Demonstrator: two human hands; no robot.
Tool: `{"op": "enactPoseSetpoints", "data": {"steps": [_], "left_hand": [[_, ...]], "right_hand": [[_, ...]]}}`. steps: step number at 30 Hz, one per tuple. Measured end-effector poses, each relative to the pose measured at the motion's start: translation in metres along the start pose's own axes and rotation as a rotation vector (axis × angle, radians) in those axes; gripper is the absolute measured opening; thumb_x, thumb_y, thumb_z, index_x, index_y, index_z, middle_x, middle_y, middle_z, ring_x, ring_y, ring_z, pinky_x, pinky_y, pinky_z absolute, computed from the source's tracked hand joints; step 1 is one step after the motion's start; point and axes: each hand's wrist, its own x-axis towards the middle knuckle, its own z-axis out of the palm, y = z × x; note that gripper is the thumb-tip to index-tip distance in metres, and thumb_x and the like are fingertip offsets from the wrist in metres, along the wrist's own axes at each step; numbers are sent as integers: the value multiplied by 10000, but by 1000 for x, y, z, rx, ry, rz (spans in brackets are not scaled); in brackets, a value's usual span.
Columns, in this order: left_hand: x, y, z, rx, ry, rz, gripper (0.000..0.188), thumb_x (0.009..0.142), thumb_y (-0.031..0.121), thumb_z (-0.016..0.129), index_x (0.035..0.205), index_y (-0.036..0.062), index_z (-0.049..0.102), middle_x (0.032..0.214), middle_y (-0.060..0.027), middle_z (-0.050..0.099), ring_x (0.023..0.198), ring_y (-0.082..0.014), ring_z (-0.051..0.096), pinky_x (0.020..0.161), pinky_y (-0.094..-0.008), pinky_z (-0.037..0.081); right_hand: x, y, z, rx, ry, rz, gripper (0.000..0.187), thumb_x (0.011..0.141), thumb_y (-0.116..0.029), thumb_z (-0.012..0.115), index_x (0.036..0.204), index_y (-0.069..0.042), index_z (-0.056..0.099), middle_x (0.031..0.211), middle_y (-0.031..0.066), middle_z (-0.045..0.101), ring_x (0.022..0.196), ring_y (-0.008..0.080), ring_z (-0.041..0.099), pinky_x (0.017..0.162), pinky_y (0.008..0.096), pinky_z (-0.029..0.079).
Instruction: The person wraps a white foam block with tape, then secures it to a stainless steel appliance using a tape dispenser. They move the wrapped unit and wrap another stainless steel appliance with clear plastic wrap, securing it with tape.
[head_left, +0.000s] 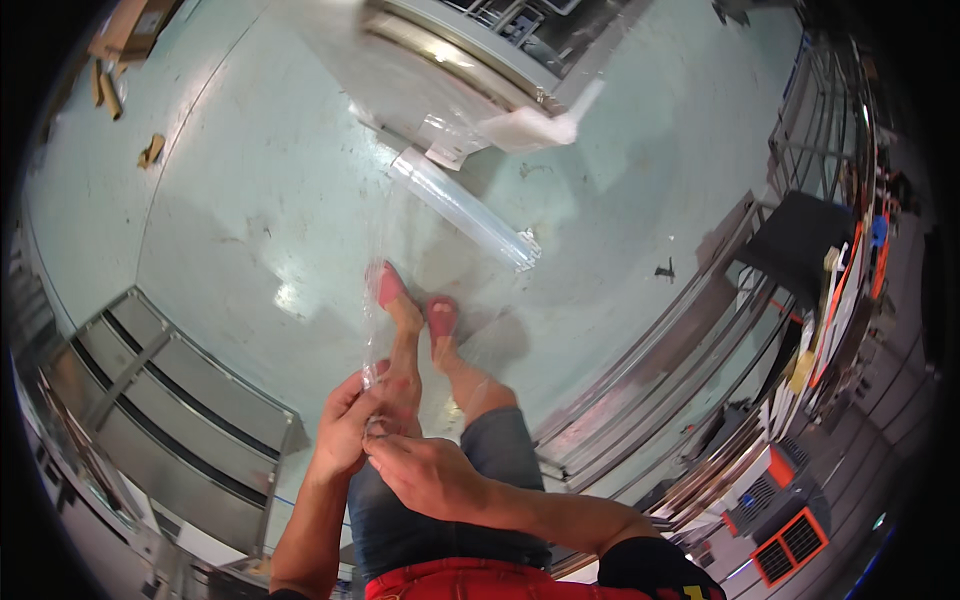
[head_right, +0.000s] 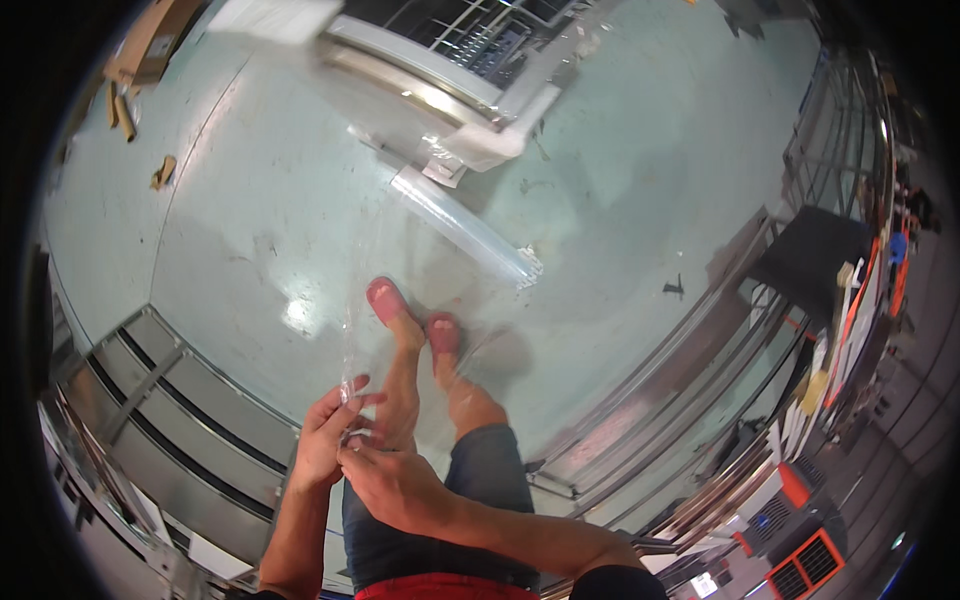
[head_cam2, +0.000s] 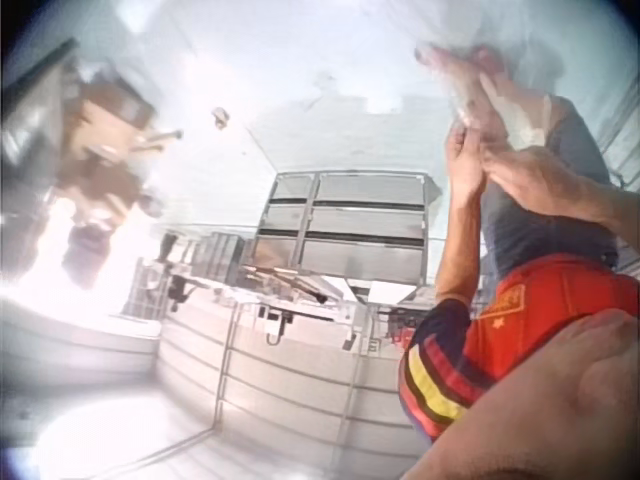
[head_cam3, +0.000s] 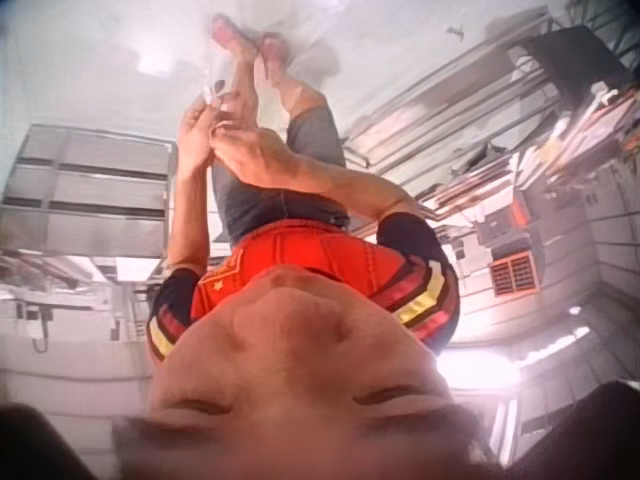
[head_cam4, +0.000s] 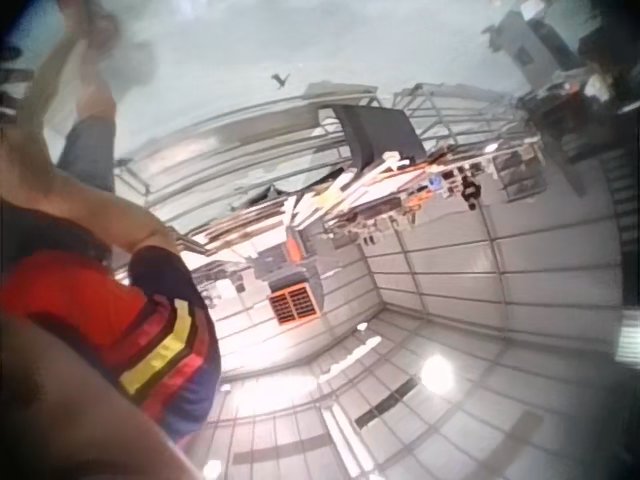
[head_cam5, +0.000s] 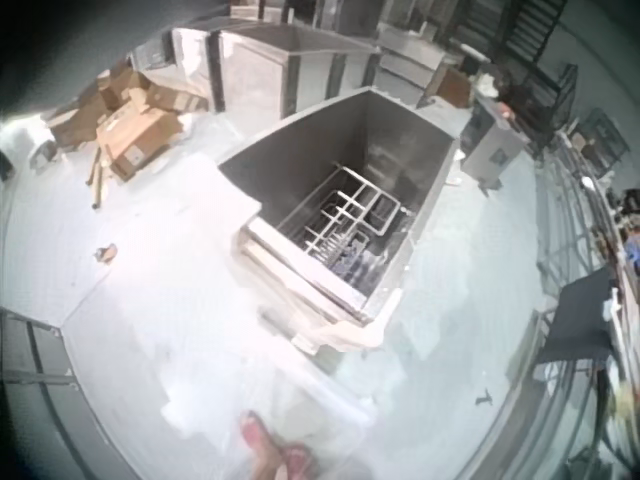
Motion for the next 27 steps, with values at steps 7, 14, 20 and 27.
{"op": "enactPoseSetpoints", "data": {"steps": [7,14,20,27], "left_hand": [[-43,-52,-67,77,478,-62,326,1120,107,533,1405,-17,630,1059,-124,764,710,-144,704,602,-302,584],[-72,-105,-80,-12,731,-21,260,1121,133,551,1340,58,670,855,-15,663,589,-61,525,509,-222,406],[-110,-157,-65,412,865,-117,292,1088,260,650,1293,53,671,993,-96,626,839,-195,536,724,-320,423],[-123,-177,-36,768,947,-110,409,1038,289,696,1363,45,648,1258,-188,598,1106,-345,562,948,-440,459]], "right_hand": [[13,171,-69,789,73,299,373,1105,-203,650,1458,-81,651,1047,22,760,965,125,719,878,309,582],[50,538,-158,248,816,848,349,1092,-351,650,1211,-32,726,1022,80,737,880,189,710,787,339,574],[68,689,-134,560,834,888,584,1014,-483,735,1347,-4,691,1324,176,733,1194,287,682,1043,407,509],[78,665,-150,883,847,923,823,911,-383,910,1556,-97,485,1399,122,654,1234,281,663,962,475,596]]}}
